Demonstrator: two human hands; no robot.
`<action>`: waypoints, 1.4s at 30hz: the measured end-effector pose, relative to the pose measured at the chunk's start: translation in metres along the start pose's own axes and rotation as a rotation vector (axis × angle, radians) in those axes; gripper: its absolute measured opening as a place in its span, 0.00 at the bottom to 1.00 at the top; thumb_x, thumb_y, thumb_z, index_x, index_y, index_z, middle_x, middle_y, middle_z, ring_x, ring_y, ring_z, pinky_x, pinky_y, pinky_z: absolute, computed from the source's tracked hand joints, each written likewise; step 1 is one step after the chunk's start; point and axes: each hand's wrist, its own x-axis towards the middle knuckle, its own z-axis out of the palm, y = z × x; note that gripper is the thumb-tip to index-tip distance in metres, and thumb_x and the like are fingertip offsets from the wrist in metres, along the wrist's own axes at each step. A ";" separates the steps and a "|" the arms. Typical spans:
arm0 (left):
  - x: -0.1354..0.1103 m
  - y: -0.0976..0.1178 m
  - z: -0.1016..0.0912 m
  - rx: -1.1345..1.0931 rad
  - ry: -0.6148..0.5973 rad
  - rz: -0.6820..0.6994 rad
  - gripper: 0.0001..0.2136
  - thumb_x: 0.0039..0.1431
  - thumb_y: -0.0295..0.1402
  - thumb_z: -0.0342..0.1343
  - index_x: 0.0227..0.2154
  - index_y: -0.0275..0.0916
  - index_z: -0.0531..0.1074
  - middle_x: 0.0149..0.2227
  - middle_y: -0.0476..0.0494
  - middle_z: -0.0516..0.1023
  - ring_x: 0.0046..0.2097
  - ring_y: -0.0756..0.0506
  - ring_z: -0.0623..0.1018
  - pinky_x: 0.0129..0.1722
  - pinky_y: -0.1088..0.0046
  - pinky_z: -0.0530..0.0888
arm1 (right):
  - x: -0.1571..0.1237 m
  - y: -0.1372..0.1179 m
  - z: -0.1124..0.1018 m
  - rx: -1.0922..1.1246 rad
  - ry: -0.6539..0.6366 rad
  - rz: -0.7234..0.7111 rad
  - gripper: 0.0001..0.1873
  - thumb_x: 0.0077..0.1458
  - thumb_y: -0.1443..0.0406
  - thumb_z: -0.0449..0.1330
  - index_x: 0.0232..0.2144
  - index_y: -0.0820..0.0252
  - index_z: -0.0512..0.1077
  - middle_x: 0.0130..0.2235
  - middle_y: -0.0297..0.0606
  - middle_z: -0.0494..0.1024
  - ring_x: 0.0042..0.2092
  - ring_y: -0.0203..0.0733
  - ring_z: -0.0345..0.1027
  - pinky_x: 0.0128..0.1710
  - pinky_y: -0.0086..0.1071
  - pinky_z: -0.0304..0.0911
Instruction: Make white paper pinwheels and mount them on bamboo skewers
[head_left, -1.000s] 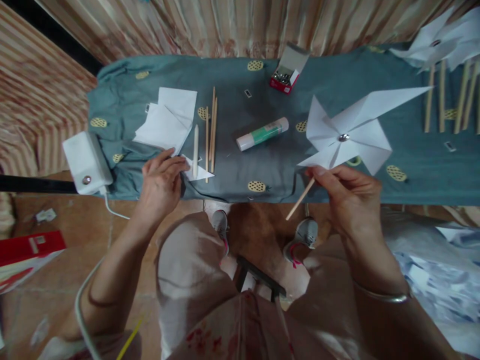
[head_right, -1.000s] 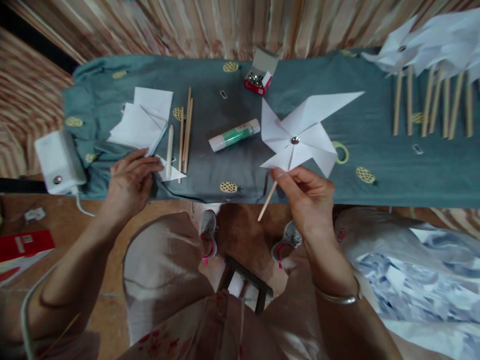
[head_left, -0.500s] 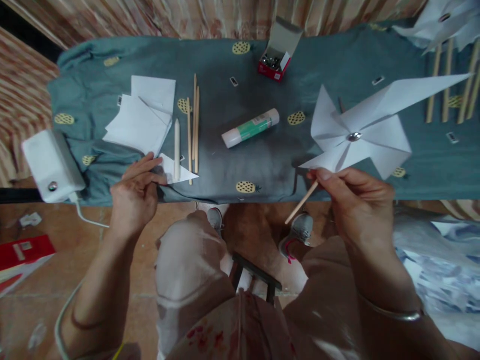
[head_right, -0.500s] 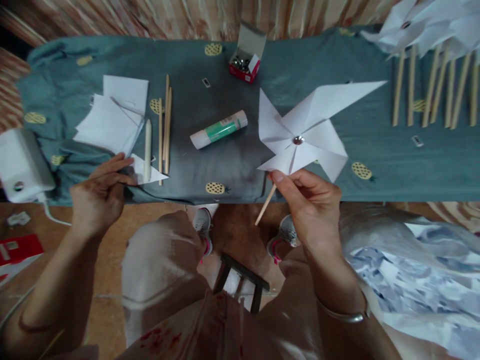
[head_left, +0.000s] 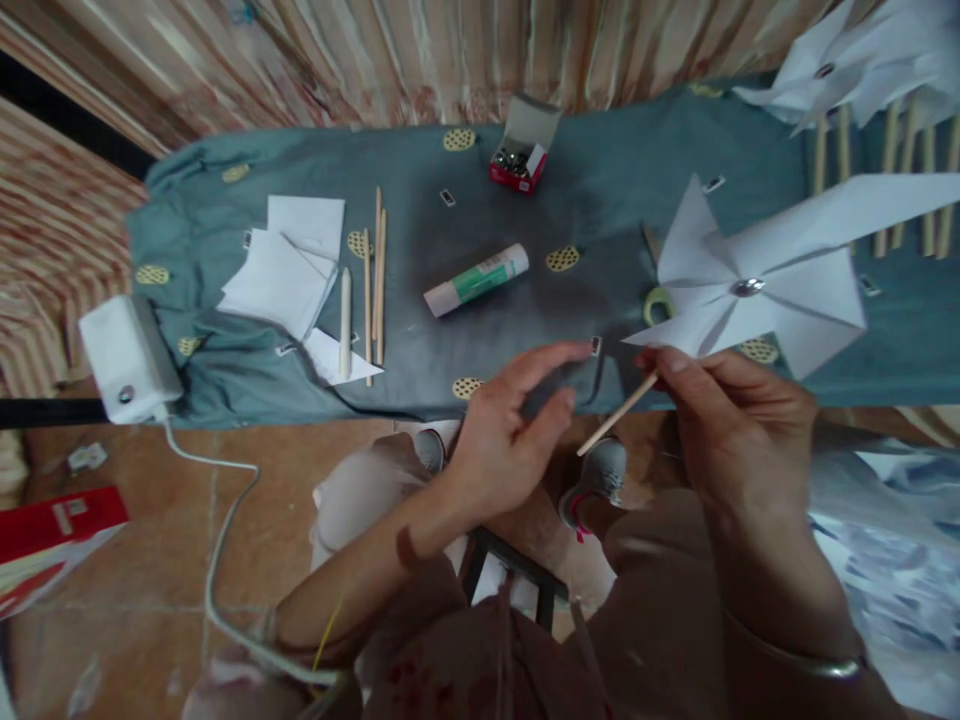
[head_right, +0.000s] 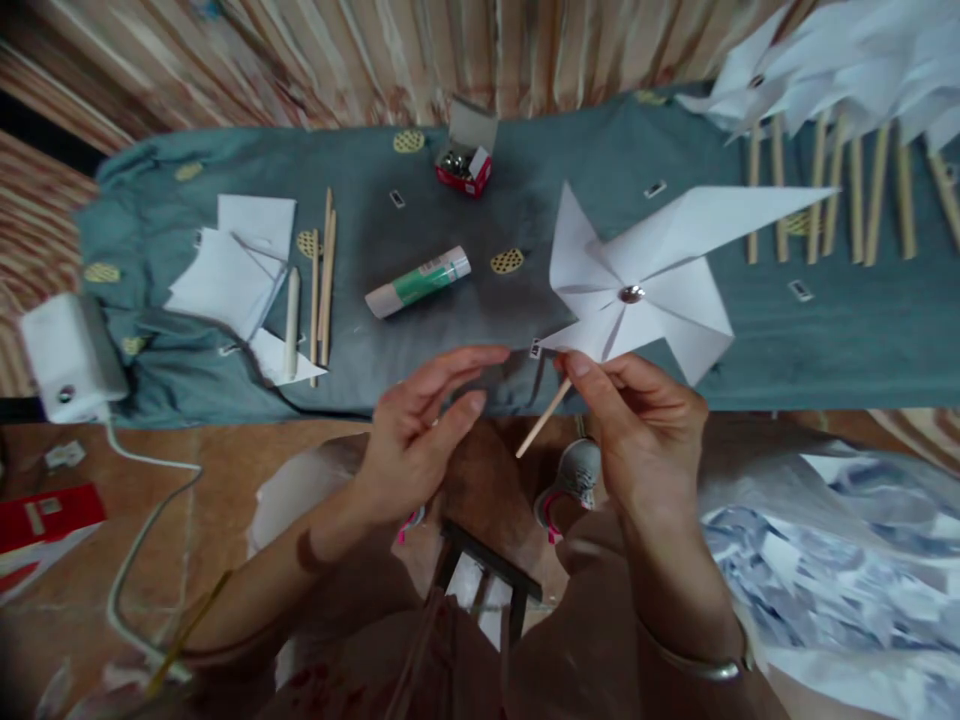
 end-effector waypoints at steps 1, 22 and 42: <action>0.007 -0.003 0.012 -0.068 -0.008 -0.011 0.14 0.63 0.28 0.52 0.51 0.41 0.69 0.56 0.41 0.74 0.58 0.45 0.72 0.60 0.65 0.67 | 0.003 0.000 -0.001 0.016 0.022 0.002 0.03 0.46 0.65 0.68 0.23 0.54 0.80 0.28 0.32 0.80 0.30 0.35 0.70 0.34 0.32 0.63; 0.048 -0.032 0.025 -0.583 -0.073 -0.537 0.17 0.47 0.42 0.67 0.37 0.36 0.76 0.30 0.44 0.83 0.30 0.46 0.81 0.39 0.66 0.79 | 0.040 0.012 0.028 0.023 -0.143 0.089 0.14 0.45 0.58 0.68 0.16 0.58 0.73 0.19 0.27 0.68 0.23 0.31 0.57 0.25 0.28 0.55; 0.053 -0.030 0.012 -0.553 0.000 -0.555 0.17 0.44 0.41 0.69 0.33 0.35 0.77 0.27 0.44 0.82 0.28 0.47 0.80 0.36 0.68 0.79 | 0.062 0.014 0.004 0.074 0.103 0.118 0.21 0.45 0.47 0.66 0.17 0.58 0.76 0.22 0.34 0.77 0.26 0.34 0.67 0.29 0.30 0.61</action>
